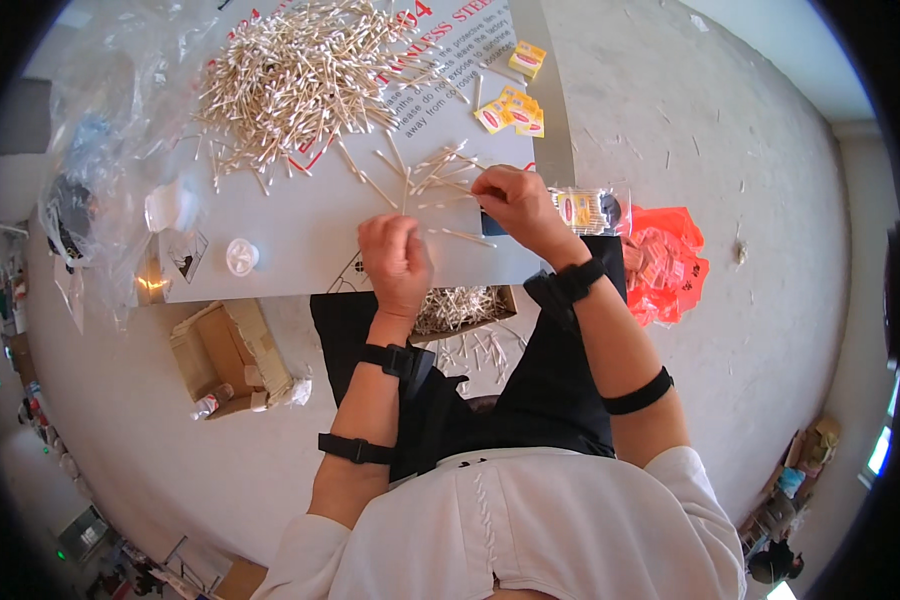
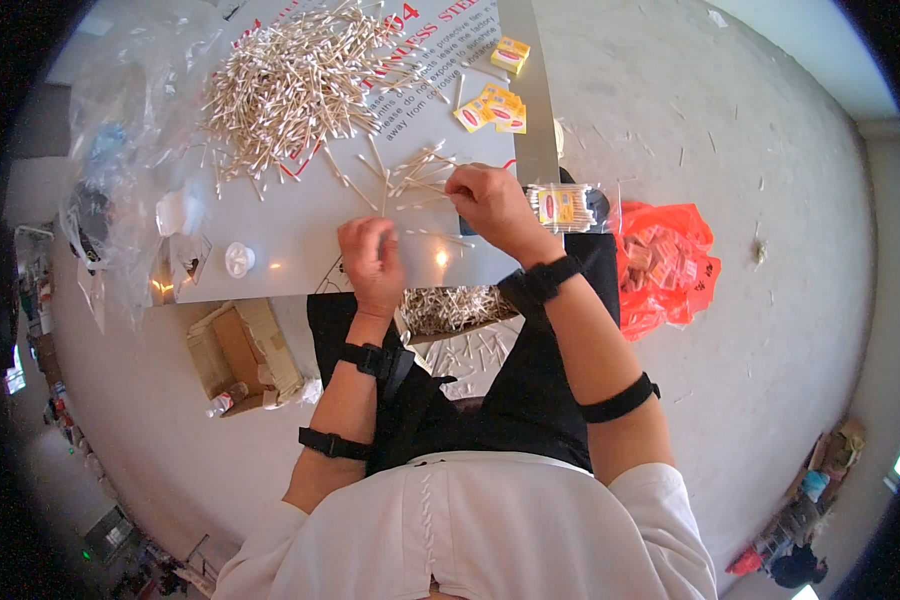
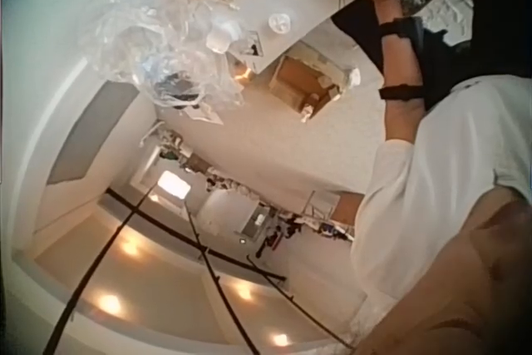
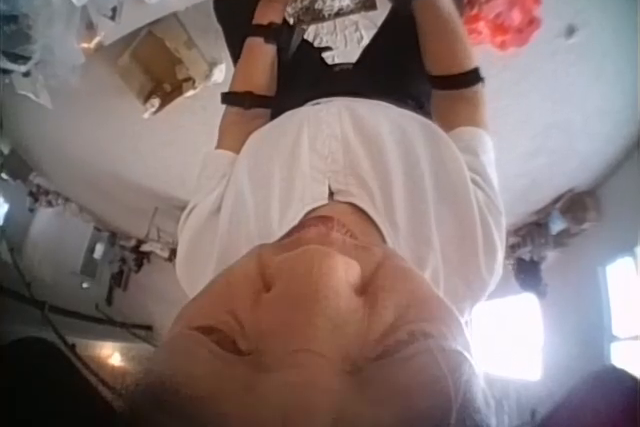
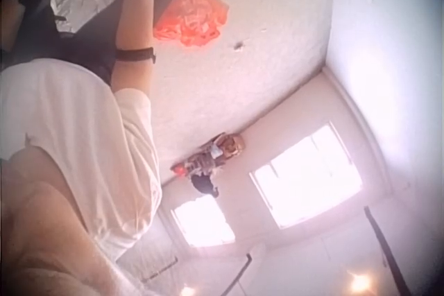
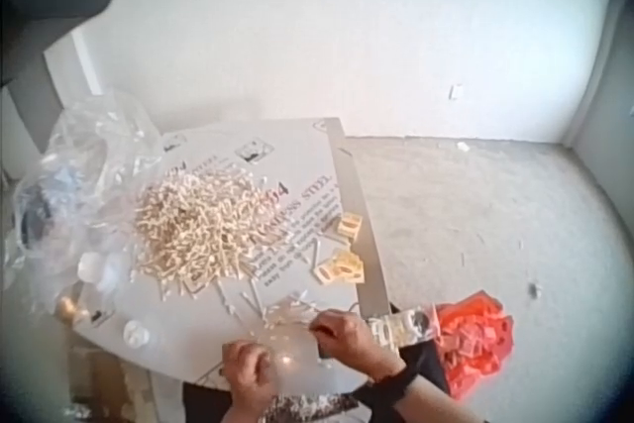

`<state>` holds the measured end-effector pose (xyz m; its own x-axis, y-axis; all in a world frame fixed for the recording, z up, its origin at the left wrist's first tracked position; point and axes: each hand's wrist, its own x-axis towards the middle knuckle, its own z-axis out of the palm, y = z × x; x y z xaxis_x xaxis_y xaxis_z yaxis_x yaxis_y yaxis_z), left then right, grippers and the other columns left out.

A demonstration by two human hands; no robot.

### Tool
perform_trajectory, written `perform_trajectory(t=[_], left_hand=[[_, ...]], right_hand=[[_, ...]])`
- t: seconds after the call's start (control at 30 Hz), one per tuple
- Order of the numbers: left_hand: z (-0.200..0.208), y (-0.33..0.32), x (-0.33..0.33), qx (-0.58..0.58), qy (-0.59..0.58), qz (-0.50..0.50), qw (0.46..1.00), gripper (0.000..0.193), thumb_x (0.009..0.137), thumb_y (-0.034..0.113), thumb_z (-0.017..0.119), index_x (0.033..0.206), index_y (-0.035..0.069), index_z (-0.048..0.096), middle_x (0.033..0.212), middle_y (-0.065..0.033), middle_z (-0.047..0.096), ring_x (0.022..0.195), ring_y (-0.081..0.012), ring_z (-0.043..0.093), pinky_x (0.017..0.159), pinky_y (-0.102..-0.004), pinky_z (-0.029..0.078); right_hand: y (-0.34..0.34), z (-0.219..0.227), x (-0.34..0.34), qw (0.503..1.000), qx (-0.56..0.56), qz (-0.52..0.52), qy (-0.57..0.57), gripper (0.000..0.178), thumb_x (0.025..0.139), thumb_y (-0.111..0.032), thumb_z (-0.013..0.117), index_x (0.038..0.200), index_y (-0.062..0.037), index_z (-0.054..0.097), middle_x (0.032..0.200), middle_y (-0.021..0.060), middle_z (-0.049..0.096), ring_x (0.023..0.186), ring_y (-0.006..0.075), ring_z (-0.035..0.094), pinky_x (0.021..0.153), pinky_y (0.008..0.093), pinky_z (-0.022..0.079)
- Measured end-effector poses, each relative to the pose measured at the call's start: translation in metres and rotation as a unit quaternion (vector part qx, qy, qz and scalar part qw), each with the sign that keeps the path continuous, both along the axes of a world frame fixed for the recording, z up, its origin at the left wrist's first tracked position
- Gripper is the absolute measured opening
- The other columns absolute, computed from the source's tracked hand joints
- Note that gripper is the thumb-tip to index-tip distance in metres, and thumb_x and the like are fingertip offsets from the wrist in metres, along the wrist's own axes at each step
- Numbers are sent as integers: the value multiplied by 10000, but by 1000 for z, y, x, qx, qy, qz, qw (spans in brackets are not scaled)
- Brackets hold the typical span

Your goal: The person is counting and packing bundles of cotton swabs into small plastic bags.

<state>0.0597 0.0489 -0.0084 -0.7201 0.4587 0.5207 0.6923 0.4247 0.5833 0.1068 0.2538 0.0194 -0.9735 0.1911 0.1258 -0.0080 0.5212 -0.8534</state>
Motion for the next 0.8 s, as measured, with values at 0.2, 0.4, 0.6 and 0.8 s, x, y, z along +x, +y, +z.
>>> perform_trajectory(t=[0.2, 0.4, 0.6, 0.8], left_hand=[[-9, -13, -7, 114, -154, 156, 969, 253, 788, -92, 559, 997, 47, 590, 1007, -101, 577, 986, -295, 507, 859, -380, 428], [-6, -22, -19, 70, -120, 155, 978, 269, 788, -88, 570, 1020, 46, 588, 1022, -106, 571, 1002, -303, 505, 864, -393, 429], [3, -19, -32, -35, -38, 160, 986, 176, 786, 84, 678, 938, 66, 592, 997, -97, 571, 988, -312, 505, 863, -435, 416], [7, 8, -46, -192, -28, 234, 953, 179, 797, 218, 707, 874, 97, 600, 918, -78, 576, 954, -315, 525, 794, -455, 416]], right_hand=[[-16, 26, 51, 995, -54, 73, -47, 63, 787, -43, 624, 832, 1, 616, 774, 156, 616, 714, 331, 617, 667, 399, 504], [-45, 13, 83, 986, 49, 141, -77, 74, 788, -33, 647, 844, -4, 607, 808, 154, 621, 762, 358, 622, 675, 398, 505], [-45, 5, 68, 996, 52, 51, -49, 124, 796, -58, 669, 887, -26, 592, 816, 129, 611, 755, 353, 625, 668, 409, 505], [-54, -2, 44, 983, 180, -38, 1, 149, 773, -124, 685, 823, -70, 556, 818, 104, 575, 775, 316, 629, 635, 413, 509]])
